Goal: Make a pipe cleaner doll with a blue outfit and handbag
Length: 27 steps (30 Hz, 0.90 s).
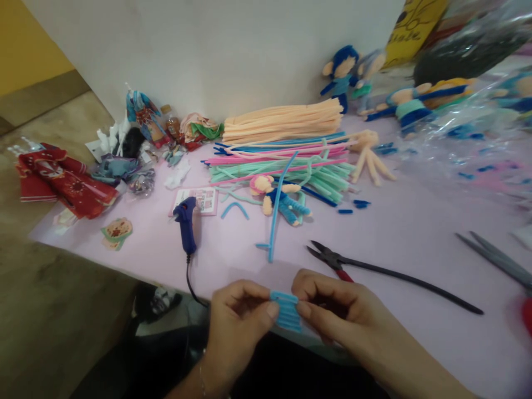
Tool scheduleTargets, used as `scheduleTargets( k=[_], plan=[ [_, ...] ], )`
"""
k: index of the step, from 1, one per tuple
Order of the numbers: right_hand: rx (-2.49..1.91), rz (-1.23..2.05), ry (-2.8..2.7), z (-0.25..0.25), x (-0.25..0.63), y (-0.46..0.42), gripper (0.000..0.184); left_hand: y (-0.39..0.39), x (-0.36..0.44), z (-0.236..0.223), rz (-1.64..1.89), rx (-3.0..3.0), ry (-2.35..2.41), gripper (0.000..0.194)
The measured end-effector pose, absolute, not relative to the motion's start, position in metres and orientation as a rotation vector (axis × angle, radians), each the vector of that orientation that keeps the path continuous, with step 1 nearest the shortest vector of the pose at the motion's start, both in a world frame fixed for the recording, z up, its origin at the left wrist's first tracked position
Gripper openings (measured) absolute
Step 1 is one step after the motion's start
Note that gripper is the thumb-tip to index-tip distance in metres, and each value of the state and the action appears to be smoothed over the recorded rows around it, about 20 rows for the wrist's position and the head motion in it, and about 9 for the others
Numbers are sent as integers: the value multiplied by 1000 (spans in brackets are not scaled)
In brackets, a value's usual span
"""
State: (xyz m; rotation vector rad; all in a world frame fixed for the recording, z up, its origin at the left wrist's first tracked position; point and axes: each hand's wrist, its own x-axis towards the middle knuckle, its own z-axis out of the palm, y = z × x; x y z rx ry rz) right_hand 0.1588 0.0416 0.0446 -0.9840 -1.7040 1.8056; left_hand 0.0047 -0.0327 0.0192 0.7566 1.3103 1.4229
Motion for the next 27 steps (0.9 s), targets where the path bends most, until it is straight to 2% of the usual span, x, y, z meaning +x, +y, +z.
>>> scheduleTargets(
  k=[14,21,27],
  plan=[
    [-973,1831,-1686,45,163,44,19,-32,5,20,1401,744,1249,23],
    [-1010,1796,-1732,40,162,45,21,-26,11,23,1480,684,1317,27],
    [-1038,1747,-1758,45,158,42,21,-24,13,27,1486,704,1379,21]
  ],
)
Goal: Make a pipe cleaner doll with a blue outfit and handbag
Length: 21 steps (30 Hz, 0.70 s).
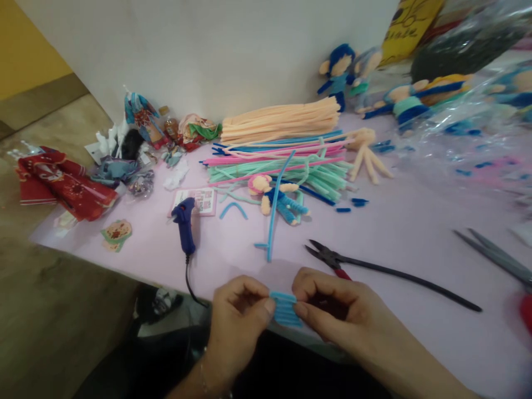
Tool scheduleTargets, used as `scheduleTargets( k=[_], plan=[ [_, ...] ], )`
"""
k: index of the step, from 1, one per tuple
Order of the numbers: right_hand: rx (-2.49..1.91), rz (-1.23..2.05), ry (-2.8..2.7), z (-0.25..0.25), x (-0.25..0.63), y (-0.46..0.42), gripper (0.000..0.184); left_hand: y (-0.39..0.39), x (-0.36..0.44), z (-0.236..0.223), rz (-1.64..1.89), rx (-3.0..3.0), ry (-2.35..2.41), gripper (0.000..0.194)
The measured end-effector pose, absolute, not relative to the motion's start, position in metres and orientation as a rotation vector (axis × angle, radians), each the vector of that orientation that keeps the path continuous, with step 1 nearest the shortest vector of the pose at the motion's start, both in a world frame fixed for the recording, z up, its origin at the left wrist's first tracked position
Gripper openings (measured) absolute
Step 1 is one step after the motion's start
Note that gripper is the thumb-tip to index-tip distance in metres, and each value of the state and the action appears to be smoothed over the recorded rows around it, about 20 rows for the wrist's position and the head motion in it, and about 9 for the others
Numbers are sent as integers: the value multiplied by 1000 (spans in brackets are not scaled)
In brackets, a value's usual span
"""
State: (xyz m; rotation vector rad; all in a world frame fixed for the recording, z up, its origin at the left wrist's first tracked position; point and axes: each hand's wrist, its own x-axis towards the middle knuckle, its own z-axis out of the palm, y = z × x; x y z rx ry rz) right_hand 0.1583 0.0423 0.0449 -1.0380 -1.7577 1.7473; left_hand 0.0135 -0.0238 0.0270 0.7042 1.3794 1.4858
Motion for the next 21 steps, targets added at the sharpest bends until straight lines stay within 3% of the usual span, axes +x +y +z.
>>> scheduleTargets(
  k=[21],
  plan=[
    [-1143,1828,-1667,56,152,39,24,-22,7,23,1516,819,1164,20]
  ],
)
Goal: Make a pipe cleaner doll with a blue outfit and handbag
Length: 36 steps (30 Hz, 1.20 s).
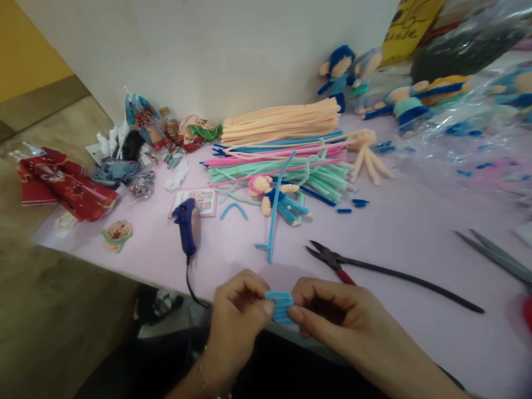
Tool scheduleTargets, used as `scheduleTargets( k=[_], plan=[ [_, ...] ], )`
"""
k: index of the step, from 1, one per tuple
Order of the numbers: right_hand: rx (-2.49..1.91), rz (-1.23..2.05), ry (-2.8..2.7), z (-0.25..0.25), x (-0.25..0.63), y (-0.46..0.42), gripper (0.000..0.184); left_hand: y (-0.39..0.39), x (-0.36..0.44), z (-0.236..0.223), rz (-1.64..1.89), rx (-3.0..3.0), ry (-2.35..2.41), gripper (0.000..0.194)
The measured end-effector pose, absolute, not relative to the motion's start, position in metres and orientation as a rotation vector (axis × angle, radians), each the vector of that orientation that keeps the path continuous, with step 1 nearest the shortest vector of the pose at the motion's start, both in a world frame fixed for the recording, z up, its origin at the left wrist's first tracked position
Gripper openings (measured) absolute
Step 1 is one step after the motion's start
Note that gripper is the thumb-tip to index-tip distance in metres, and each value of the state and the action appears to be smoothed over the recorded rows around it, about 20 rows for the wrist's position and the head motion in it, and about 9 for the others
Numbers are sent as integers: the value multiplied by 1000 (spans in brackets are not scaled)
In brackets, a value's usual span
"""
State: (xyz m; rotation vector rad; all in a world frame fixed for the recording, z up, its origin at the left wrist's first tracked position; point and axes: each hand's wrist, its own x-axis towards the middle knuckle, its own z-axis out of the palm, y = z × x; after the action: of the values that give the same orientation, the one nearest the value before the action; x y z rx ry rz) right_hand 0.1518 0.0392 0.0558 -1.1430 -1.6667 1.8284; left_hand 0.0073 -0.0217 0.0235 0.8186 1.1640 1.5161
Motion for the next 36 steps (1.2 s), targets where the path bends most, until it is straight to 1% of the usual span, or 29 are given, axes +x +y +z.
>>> scheduleTargets(
  k=[6,10,15,20,24,26,28,31,33,36],
  plan=[
    [-1126,1866,-1596,56,151,38,27,-25,11,26,1502,801,1075,31],
    [-1122,1927,-1524,56,150,38,30,-22,17,32,1515,771,1149,32],
    [-1007,2034,-1441,57,151,39,29,-20,17,33,1397,785,1126,34],
    [-1001,1984,-1440,55,152,39,32,-21,21,33,1391,751,1188,35],
    [-981,1960,-1487,50,155,37,28,-21,23,34,1402,726,1203,36],
    [-1008,1900,-1551,50,159,38,24,-21,19,34,1432,703,1188,36],
    [-1080,1779,-1626,52,164,40,24,-23,10,31,1484,667,1184,33],
    [-1183,1529,-1752,54,169,45,26,-25,-10,25,1559,639,1208,27],
    [-1223,1353,-1827,54,170,49,23,-27,-24,21,1592,631,1239,23],
    [-1228,1118,-1943,53,167,55,16,-30,-36,18,1636,598,1286,23]
  ],
)
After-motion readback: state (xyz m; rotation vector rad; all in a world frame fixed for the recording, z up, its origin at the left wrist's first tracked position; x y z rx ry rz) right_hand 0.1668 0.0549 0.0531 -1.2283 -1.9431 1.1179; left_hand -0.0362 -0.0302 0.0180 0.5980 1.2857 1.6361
